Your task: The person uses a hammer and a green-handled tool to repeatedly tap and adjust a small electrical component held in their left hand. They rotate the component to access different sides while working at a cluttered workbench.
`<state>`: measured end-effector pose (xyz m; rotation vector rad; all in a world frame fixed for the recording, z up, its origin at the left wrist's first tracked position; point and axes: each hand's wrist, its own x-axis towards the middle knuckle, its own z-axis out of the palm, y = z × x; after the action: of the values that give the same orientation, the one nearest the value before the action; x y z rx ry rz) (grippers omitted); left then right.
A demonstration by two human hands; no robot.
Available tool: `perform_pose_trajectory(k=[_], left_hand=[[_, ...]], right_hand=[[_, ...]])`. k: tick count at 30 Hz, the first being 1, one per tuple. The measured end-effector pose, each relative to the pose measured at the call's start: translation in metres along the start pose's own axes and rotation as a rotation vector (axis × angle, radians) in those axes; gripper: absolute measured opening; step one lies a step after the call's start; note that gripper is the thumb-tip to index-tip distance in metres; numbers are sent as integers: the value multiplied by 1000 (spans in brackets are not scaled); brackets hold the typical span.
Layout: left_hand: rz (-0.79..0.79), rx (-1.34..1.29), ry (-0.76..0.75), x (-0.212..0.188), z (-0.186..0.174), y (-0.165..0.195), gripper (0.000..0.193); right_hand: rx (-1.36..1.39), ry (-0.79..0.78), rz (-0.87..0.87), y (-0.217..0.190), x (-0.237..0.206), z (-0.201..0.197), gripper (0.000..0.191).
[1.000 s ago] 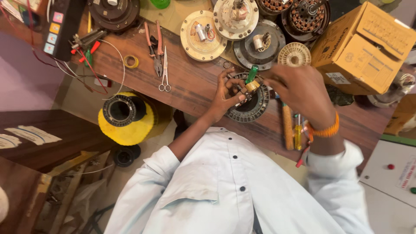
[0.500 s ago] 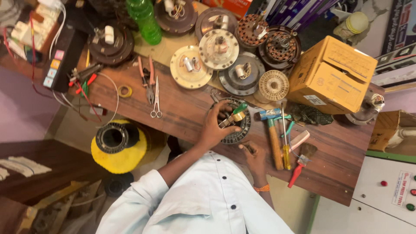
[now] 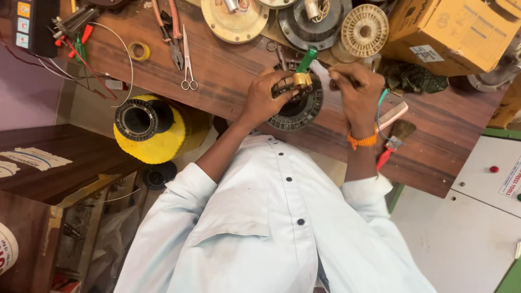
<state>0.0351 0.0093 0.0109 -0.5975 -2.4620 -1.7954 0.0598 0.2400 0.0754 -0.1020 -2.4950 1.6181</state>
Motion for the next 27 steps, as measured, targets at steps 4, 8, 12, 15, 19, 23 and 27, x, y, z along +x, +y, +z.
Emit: perform_pose_trajectory(k=[4,8,12,15,19,23,27], left_hand=[[-31,-74,-80,8,-9,10,36],[-125,-83,-182,7,-8,5,39],[-214,-607,-194,10,-5,-3,60],[-413,-1086,-239,9,-9,-7,75],[-387,-1100,-121,0,1,-6,82],[-320,-868,-67,-3,8,-9,85],[-342,-765,-125,1,1,-10,92]], right_hand=[[-245,-146,-398,-7,44,15,6],[-287,-280,-319,18,80,39,3],[-193,-522,-370,26,106,56,6],[-187,-637,-439,10,123,61,10],[-438,-739,-442,-35,150,56,9],[-581,-818,-526,-91,153,33,13],[-753,-859,-643,-137,151,16,13]])
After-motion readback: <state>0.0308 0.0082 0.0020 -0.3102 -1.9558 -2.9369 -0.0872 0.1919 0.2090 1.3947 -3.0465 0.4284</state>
